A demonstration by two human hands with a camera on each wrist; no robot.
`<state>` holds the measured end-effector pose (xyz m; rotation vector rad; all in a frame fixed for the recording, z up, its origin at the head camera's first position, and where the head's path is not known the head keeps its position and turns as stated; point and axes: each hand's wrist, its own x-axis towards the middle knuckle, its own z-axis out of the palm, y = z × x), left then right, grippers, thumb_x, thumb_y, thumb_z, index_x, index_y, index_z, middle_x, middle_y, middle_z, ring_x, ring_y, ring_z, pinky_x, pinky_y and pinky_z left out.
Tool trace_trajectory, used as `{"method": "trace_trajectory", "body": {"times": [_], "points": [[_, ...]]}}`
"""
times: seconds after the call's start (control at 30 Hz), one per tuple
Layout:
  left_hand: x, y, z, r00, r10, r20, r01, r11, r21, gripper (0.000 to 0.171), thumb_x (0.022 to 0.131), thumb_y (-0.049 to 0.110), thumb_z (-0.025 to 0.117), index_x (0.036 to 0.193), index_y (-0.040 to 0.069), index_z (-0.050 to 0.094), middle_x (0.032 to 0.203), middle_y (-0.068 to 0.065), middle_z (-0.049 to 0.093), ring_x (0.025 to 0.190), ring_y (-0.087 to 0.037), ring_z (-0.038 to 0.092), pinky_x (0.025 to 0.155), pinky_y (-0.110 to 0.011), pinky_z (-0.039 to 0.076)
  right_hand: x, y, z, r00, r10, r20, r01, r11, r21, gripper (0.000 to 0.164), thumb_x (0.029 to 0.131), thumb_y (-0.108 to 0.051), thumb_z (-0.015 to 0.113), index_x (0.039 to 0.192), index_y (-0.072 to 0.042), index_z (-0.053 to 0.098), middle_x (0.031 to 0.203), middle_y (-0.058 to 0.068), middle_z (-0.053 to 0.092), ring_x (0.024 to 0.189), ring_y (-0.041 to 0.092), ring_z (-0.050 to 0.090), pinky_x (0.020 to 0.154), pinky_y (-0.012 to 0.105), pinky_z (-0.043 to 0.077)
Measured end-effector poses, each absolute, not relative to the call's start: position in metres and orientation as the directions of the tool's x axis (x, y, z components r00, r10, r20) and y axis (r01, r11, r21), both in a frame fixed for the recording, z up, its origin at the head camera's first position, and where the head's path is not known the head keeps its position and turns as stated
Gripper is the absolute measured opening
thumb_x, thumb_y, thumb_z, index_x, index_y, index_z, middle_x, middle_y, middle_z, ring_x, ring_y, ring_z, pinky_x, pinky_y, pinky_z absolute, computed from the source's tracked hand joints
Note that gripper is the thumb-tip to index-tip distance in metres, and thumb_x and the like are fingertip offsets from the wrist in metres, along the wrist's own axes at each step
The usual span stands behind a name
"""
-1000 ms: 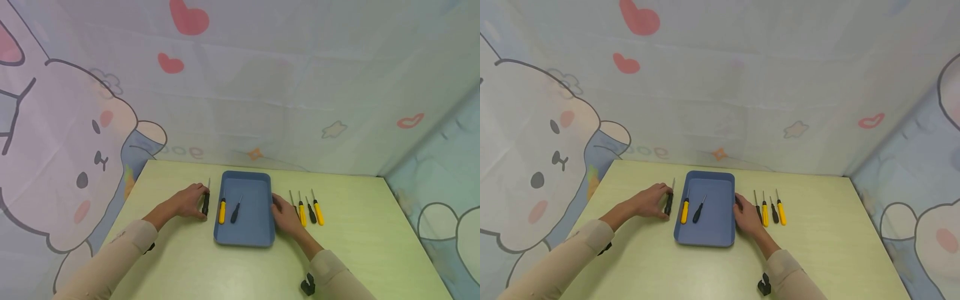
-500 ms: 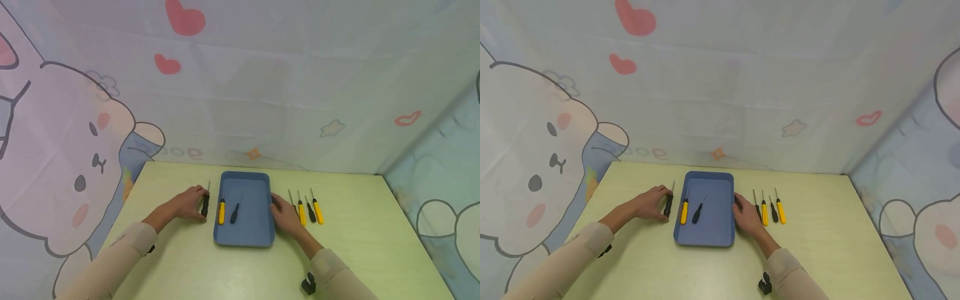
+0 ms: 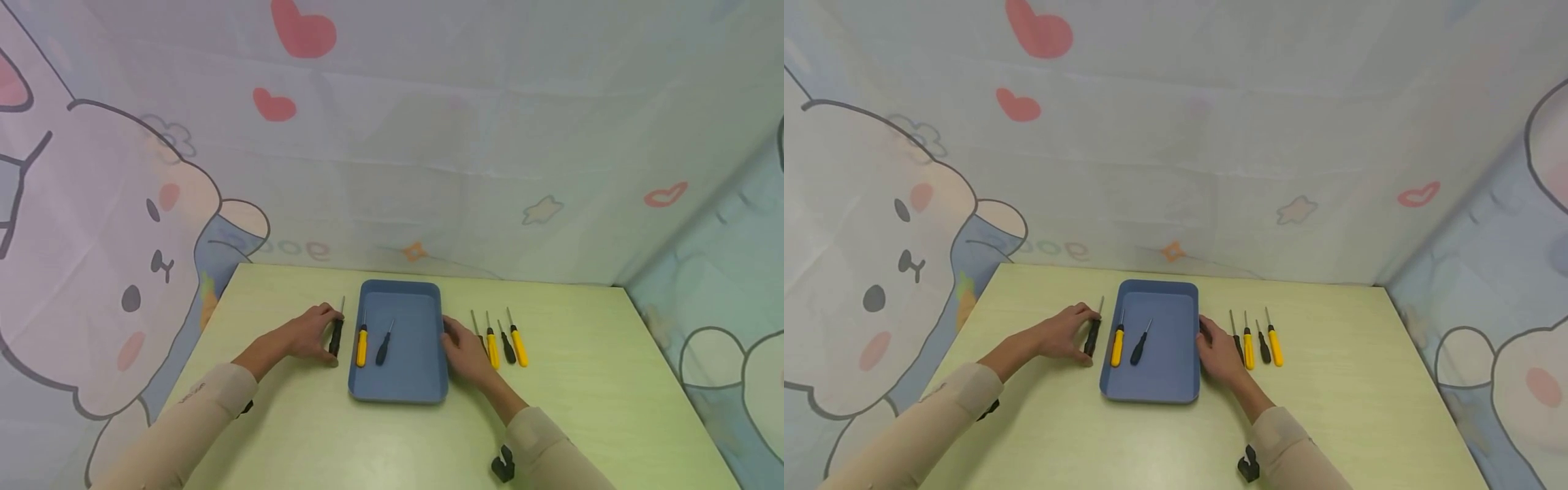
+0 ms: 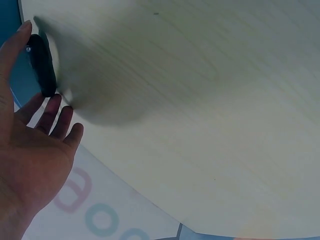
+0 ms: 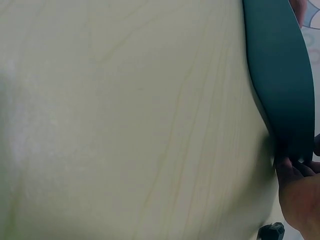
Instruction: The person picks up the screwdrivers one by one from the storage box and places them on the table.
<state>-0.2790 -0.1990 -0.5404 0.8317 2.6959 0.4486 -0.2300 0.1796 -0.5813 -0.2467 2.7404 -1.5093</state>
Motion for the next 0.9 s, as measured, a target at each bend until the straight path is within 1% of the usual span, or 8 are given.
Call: {"method": "trace_trajectory", "body": {"times": [0.07, 0.27, 0.53, 0.73, 0.9], "points": [[-0.278, -0.200, -0.541, -0.794, 0.581, -0.178, 0.490, 0.785, 0.378, 0.096, 0.077, 0.046, 0.095, 0.151, 0.004, 0.052, 0.141, -0.014, 0.051, 0.127, -0.032, 0.050, 0.109, -0.049, 0.050, -0.230, 0.180, -0.582, -0.988, -0.140, 0.067, -0.132, 0.525, -0.841, 0.048, 0.109, -0.011, 0.054, 0.155, 0.002, 0.049, 0.155, 0.022, 0.054, 0.142, 0.039, 0.053, 0.118, 0.054, 0.044], [-0.276, -0.201, -0.534, -0.802, 0.576, -0.156, 0.481, 0.780, 0.401, 0.101, 0.077, 0.049, 0.094, 0.155, 0.003, 0.049, 0.145, -0.015, 0.050, 0.134, -0.035, 0.050, 0.110, -0.053, 0.050, -0.230, 0.179, -0.580, -0.987, -0.146, 0.061, -0.129, 0.520, -0.844, 0.048, 0.110, -0.013, 0.054, 0.156, 0.001, 0.049, 0.156, 0.021, 0.054, 0.143, 0.038, 0.052, 0.119, 0.053, 0.042], [-0.277, -0.197, -0.515, -0.805, 0.578, -0.134, 0.519, 0.795, 0.313, 0.103, 0.079, 0.052, 0.092, 0.157, 0.004, 0.046, 0.152, -0.015, 0.048, 0.139, -0.035, 0.048, 0.111, -0.053, 0.049, -0.231, 0.180, -0.583, -0.985, -0.155, 0.080, -0.151, 0.532, -0.833, 0.049, 0.110, -0.011, 0.053, 0.156, 0.002, 0.048, 0.156, 0.022, 0.053, 0.143, 0.038, 0.052, 0.118, 0.054, 0.043], [-0.277, -0.195, -0.503, -0.807, 0.578, -0.122, 0.527, 0.798, 0.293, 0.104, 0.081, 0.053, 0.090, 0.159, 0.003, 0.044, 0.156, -0.018, 0.045, 0.142, -0.038, 0.045, 0.111, -0.055, 0.049, -0.232, 0.180, -0.583, -0.985, -0.152, 0.082, -0.151, 0.532, -0.833, 0.048, 0.109, -0.011, 0.054, 0.156, 0.001, 0.049, 0.156, 0.022, 0.053, 0.143, 0.039, 0.053, 0.118, 0.054, 0.043], [-0.277, -0.193, -0.498, -0.809, 0.577, -0.117, 0.532, 0.802, 0.272, 0.106, 0.081, 0.059, 0.087, 0.159, 0.003, 0.043, 0.154, -0.017, 0.046, 0.141, -0.037, 0.047, 0.109, -0.054, 0.050, -0.231, 0.180, -0.583, -0.987, -0.146, 0.071, -0.138, 0.529, -0.837, 0.048, 0.110, -0.013, 0.054, 0.156, 0.000, 0.049, 0.156, 0.021, 0.054, 0.142, 0.038, 0.053, 0.118, 0.053, 0.044]]}}
